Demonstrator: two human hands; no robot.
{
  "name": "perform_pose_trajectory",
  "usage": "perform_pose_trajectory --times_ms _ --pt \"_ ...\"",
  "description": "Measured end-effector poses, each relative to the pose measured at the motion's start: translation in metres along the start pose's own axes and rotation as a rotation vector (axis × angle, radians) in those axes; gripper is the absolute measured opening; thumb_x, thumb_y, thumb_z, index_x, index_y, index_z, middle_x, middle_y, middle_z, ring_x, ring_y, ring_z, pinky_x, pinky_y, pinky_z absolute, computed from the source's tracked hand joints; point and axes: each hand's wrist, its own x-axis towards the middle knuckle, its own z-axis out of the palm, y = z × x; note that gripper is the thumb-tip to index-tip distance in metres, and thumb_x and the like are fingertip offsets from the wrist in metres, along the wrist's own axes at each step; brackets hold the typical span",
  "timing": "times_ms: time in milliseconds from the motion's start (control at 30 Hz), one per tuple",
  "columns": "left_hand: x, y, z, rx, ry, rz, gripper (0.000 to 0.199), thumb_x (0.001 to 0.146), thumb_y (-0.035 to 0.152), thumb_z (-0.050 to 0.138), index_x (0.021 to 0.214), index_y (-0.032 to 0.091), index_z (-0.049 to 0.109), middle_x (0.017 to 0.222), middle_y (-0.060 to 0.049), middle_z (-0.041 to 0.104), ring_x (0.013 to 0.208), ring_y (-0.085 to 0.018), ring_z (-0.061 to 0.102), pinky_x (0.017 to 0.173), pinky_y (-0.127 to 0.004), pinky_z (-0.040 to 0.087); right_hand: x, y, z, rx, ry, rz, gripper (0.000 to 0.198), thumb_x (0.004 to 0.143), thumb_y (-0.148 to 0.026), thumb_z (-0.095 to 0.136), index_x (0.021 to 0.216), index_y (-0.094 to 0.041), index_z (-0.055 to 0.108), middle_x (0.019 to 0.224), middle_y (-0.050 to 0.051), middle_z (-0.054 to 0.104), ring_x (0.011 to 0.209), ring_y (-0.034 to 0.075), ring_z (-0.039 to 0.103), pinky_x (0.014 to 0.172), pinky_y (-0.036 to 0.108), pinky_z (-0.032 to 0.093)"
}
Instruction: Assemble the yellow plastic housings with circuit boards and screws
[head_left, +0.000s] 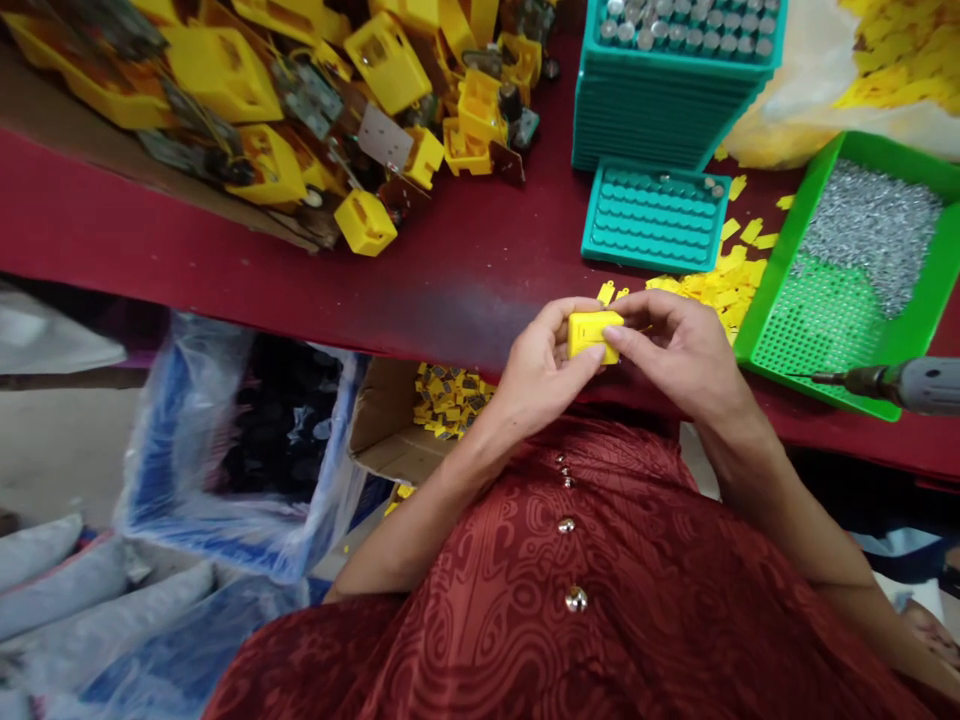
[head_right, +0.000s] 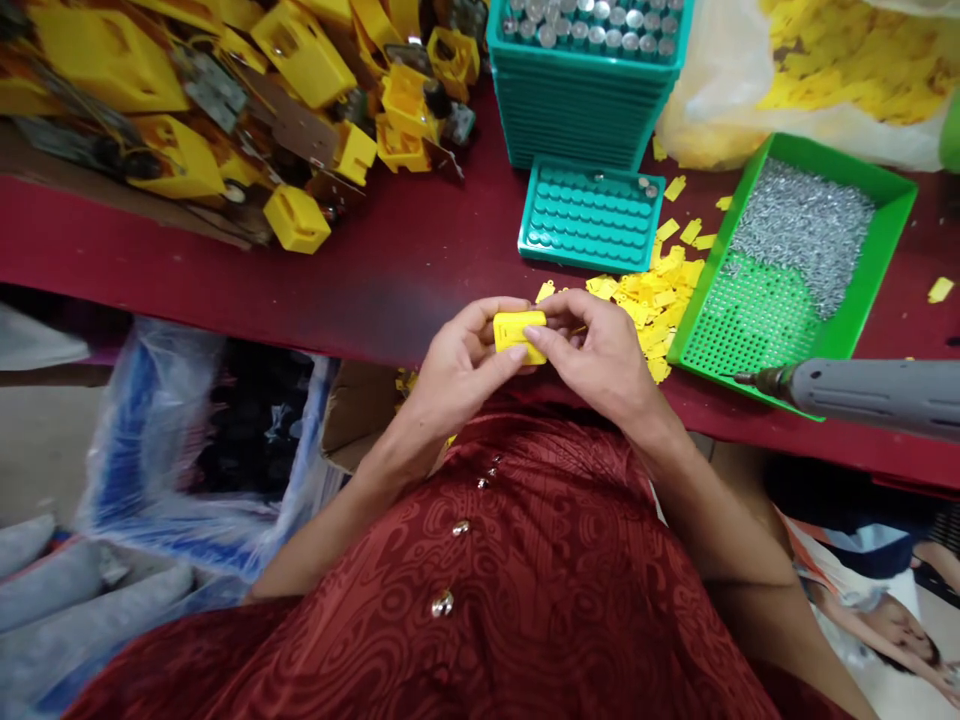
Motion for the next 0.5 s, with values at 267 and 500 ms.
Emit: perform_pose_trajectory --times_ms 267,500 --pt "-0.006 -0.001 0.006 0.123 0.014 0.066 0.041 0.086 0.034 0.081 0.121 0.021 0.064 0.119 -0.007 0.077 0.104 -0.018 0.073 0.089 -0.028 0.058 -0.007 0.006 0.005 -0.004 0.068 -0.011 0.02 0.082 -0.034 0.076 0.095 -0.019 0.07 0.083 0.001 0.073 0.068 0.012 0.066 0.06 0.024 0.055" --pt "0.003 0.007 0.007 -0.047 0.006 -0.059 0.053 0.078 0.035 0.092 0.122 0.021 0.065 0.12 -0.008 0.08 0.102 -0.02 0.078 0.088 -0.03 0.065 -0.062 -0.025 -0.029 -0.152 0.269 -0.05 0.013 0.091 -0.034 0.077 0.095 -0.025 0.069 0.093 0.002 0.072 0.079 0.017 0.068 0.072 0.036 0.058"
